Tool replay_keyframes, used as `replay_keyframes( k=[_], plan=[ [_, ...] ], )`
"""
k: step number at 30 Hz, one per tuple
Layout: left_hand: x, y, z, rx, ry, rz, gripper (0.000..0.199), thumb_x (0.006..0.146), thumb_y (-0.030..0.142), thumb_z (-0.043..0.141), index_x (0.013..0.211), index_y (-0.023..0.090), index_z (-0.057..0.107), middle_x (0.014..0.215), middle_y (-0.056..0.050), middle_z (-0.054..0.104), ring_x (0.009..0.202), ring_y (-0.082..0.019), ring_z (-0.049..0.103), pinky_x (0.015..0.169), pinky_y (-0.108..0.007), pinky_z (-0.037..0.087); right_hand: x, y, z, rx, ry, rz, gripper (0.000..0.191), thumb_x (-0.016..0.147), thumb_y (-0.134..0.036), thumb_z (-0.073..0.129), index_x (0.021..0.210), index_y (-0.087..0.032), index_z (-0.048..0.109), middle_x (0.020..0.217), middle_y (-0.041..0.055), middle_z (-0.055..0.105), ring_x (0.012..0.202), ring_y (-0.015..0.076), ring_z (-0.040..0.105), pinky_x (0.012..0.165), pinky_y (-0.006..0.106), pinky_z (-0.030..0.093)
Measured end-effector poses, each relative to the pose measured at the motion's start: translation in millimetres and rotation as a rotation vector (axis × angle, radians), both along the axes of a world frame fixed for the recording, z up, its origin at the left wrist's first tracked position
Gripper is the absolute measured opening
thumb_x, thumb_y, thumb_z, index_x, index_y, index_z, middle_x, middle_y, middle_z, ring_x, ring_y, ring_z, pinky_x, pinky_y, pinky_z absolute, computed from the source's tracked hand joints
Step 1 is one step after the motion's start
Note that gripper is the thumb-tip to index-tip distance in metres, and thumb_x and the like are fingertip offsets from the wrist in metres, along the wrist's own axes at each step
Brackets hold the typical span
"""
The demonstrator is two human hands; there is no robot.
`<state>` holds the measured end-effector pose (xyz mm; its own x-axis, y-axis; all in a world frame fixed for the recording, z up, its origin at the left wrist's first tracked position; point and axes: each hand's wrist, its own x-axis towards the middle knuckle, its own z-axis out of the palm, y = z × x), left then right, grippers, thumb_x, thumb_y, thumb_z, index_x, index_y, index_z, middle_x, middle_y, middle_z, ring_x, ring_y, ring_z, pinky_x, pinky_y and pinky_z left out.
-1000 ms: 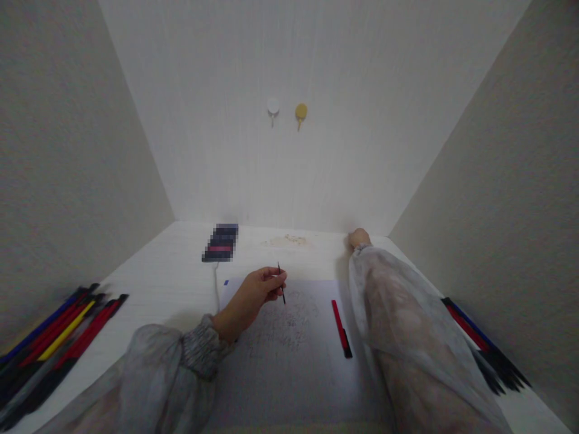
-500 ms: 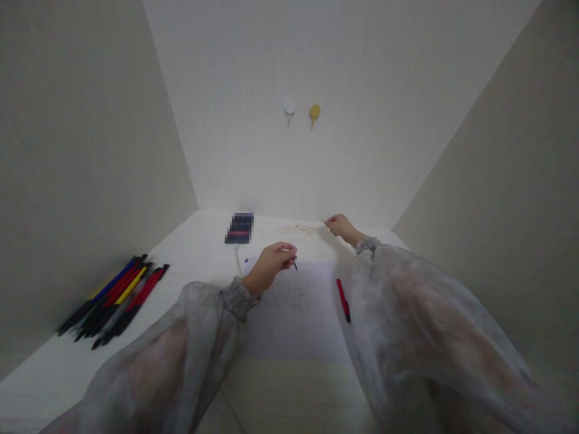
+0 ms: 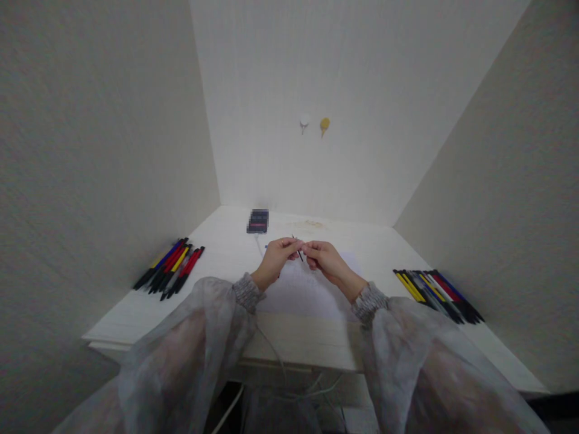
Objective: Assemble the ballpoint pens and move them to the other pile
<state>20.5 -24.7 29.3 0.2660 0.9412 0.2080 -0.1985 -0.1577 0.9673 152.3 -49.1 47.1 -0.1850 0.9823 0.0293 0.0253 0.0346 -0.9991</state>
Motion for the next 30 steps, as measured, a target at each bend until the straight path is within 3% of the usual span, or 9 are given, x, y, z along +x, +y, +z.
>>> replay_keyframes(
  k=[4, 9, 16, 22, 30],
  plan=[
    [-6, 1, -8.4, 0.023, 0.027, 0.070, 0.025, 0.063, 0.039, 0.059, 0.066, 0.013, 0.059, 0.057, 0.001, 0.055, 0.052, -0.008, 0.045, 0.054, -0.020, 0.037, -8, -4, -10.6, -0.045, 0.001, 0.038, 0.031, 0.065, -0.045, 0.056, 0.066, -0.015, 0.051, 0.052, -0.0024, 0.052, 0.034, 0.0042, 0.038, 0.034, 0.018, 0.026],
    [-2, 2, -11.0, 0.016, 0.029, 0.014, 0.023, 0.063, 0.037, 0.060, 0.065, 0.014, 0.060, 0.055, 0.002, 0.054, 0.053, -0.008, 0.047, 0.054, -0.021, 0.038, -7, -5, -22.3, -0.025, -0.039, 0.029, 0.023, 0.063, -0.037, 0.060, 0.063, -0.015, 0.053, 0.056, -0.0014, 0.057, 0.033, 0.0030, 0.035, 0.033, 0.018, 0.024],
    [-14, 20, -14.7, -0.135, -0.202, 0.116, 0.025, 0.063, 0.036, 0.061, 0.074, 0.013, 0.059, 0.073, -0.002, 0.057, 0.056, -0.005, 0.048, 0.050, -0.016, 0.036, 3, -6, -37.1, -0.002, -0.078, -0.054, 0.017, 0.066, -0.033, 0.055, 0.063, -0.016, 0.053, 0.055, -0.0008, 0.057, 0.032, 0.0042, 0.035, 0.032, 0.019, 0.022],
    [-23, 31, -29.0, -0.274, -0.285, 0.022, 0.024, 0.063, 0.032, 0.064, 0.074, 0.012, 0.057, 0.072, -0.003, 0.058, 0.053, -0.004, 0.049, 0.047, -0.015, 0.038, -4, -8, -46.1, 0.082, -0.239, -0.035, 0.016, 0.068, -0.033, 0.054, 0.065, -0.018, 0.057, 0.052, -0.0015, 0.056, 0.033, 0.0050, 0.032, 0.033, 0.020, 0.022],
    [-22, 30, -29.1, -0.293, -0.291, -0.033, 0.021, 0.068, 0.030, 0.060, 0.076, 0.011, 0.056, 0.073, -0.004, 0.059, 0.053, -0.004, 0.053, 0.046, -0.013, 0.039, -3, -9, -49.0, 0.119, -0.332, -0.031, 0.019, 0.070, -0.033, 0.051, 0.063, -0.017, 0.057, 0.051, -0.0017, 0.055, 0.035, 0.0052, 0.033, 0.036, 0.019, 0.024]
  ],
)
